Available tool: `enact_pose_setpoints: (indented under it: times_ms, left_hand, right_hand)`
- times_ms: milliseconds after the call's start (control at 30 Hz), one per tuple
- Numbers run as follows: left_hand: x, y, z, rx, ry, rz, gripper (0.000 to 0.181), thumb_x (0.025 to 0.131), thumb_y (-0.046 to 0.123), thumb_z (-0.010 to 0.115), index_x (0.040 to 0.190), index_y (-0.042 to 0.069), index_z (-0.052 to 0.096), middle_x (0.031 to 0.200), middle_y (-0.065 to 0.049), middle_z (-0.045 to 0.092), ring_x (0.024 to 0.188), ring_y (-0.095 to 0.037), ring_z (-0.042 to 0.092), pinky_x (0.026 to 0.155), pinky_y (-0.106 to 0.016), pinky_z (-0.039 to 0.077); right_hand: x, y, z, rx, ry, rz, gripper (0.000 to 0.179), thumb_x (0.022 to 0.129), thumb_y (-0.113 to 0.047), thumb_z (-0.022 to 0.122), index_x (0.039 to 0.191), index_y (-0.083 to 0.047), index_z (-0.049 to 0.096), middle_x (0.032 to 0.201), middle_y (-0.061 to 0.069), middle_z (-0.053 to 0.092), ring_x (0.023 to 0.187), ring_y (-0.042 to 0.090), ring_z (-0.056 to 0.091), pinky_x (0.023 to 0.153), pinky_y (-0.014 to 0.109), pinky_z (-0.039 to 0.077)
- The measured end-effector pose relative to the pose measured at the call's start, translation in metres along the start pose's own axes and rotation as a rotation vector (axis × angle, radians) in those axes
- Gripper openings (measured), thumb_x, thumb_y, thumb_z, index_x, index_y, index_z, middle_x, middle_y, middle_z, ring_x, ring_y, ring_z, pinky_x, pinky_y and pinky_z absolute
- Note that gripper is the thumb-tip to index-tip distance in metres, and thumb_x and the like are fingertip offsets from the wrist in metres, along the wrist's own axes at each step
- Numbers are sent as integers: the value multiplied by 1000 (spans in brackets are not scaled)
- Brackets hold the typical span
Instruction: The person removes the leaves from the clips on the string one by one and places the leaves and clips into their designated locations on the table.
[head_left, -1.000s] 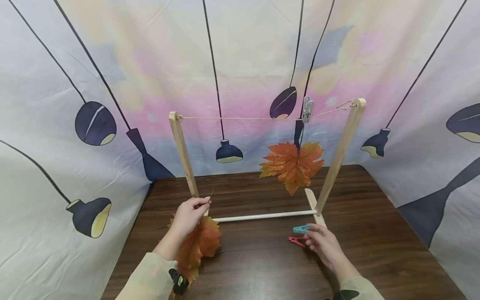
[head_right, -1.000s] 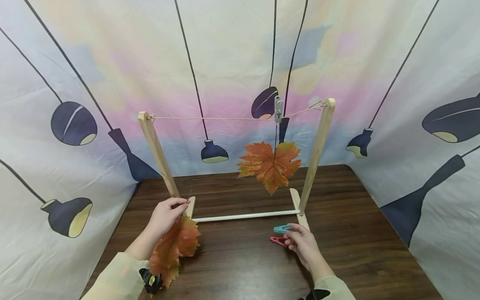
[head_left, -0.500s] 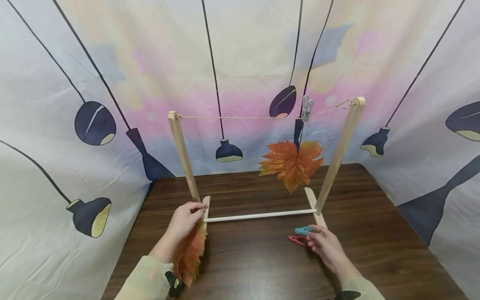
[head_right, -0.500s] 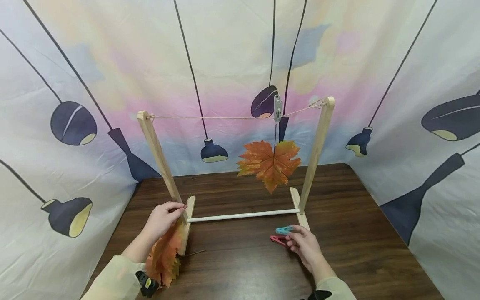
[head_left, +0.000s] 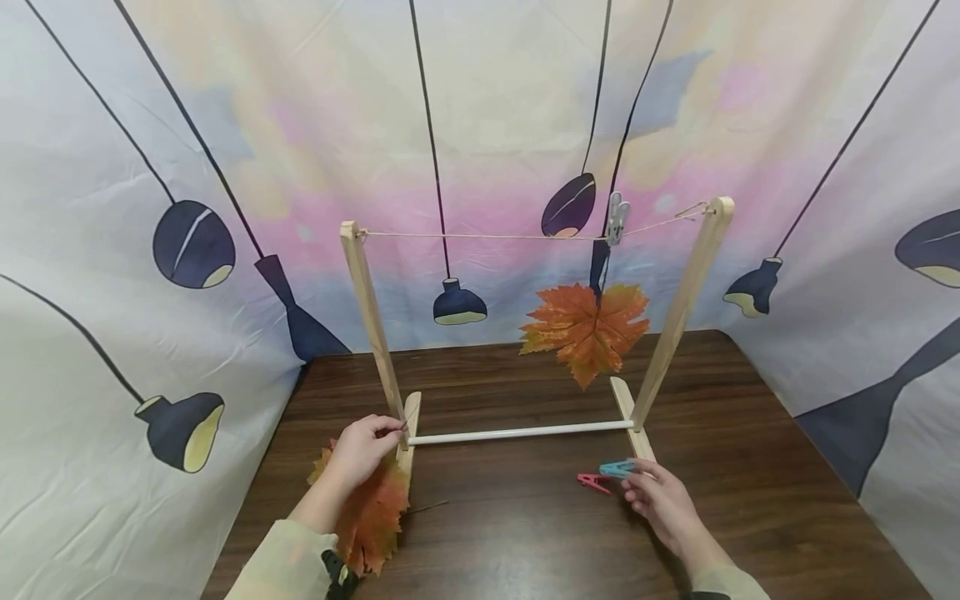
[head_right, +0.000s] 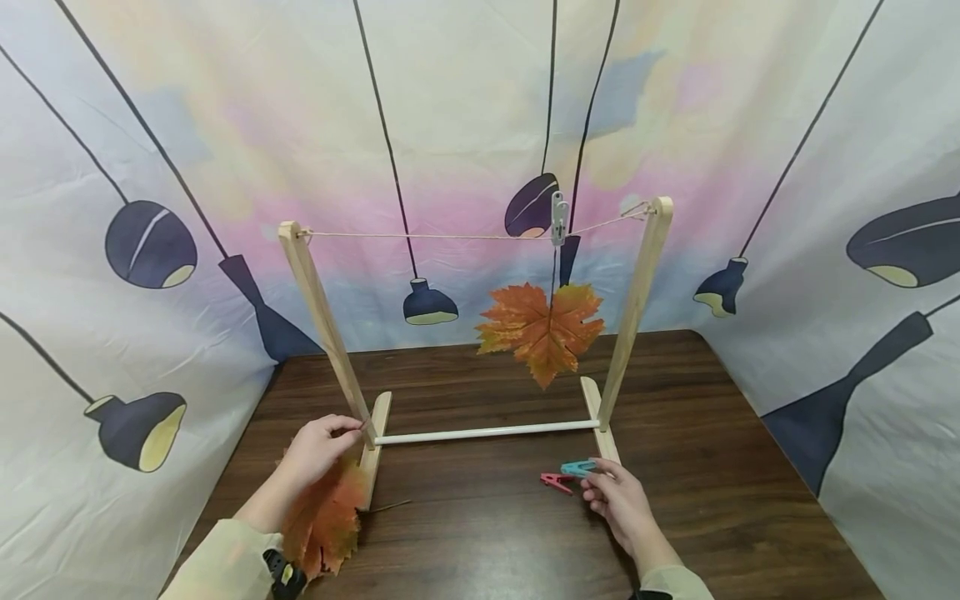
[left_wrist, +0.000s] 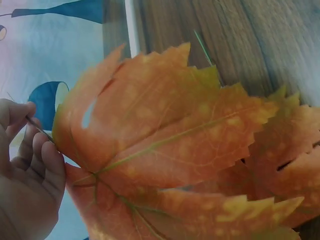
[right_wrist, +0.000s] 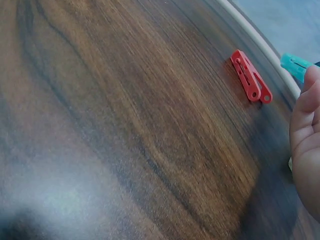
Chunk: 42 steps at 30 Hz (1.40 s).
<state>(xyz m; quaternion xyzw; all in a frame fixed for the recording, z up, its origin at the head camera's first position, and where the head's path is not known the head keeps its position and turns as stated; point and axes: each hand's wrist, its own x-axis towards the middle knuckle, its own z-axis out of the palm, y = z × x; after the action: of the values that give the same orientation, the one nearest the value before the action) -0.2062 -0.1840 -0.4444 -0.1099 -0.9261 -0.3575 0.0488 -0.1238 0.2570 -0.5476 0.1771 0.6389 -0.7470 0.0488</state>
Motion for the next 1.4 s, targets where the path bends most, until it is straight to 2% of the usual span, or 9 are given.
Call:
enact_pose_setpoints:
  times_ms: [133,400,700,1000,1233,1400]
  left_hand:
    - [-2,-7,0,12,-5,-5,13,85,11,65,94,7,73,94,-5,66,90,-23,61,79,-39,47]
    - [-4,-13,0,-2,-23,-1,14,85,10,63,95,5,72,95,-6,67,90,-24,61,77,-38,47]
    - [-6,-21,-1,-23,-37,-37,13,86,9,63,94,7,73,94,-5,67,89,-22,60,76,-36,47]
    - [-9,-28,-1,-30,-102,-25,14,86,7,63,94,5,73,94,-4,67,86,-19,60,72,-33,47]
    - [-16,-37,7,-1,-174,3,16,86,7,61,95,7,74,96,-6,68,92,-22,62,78,-36,49]
    - [-19,-40,10,13,-192,10,16,84,6,62,95,8,74,95,-5,68,92,-23,62,81,-39,49]
  right_hand:
    - [-1,2,-1,19,0,-5,51,92,-10,54,137,3,37,87,7,62,70,12,58,61,22,48]
    - [-1,5,-2,39,-9,-9,50,92,-9,53,137,5,36,84,5,62,68,11,58,60,21,47]
    - [-1,8,-2,44,-17,-6,50,92,-8,53,137,5,35,85,6,61,68,11,58,60,21,47]
    - [0,12,-5,25,7,22,51,92,-9,52,138,4,35,86,6,61,71,12,57,61,22,47]
    - [1,16,-9,9,12,41,51,93,-9,52,139,5,35,88,8,62,71,12,58,61,23,47]
    - [2,15,-9,3,0,30,52,93,-9,51,140,4,34,88,9,62,71,12,58,61,22,47]
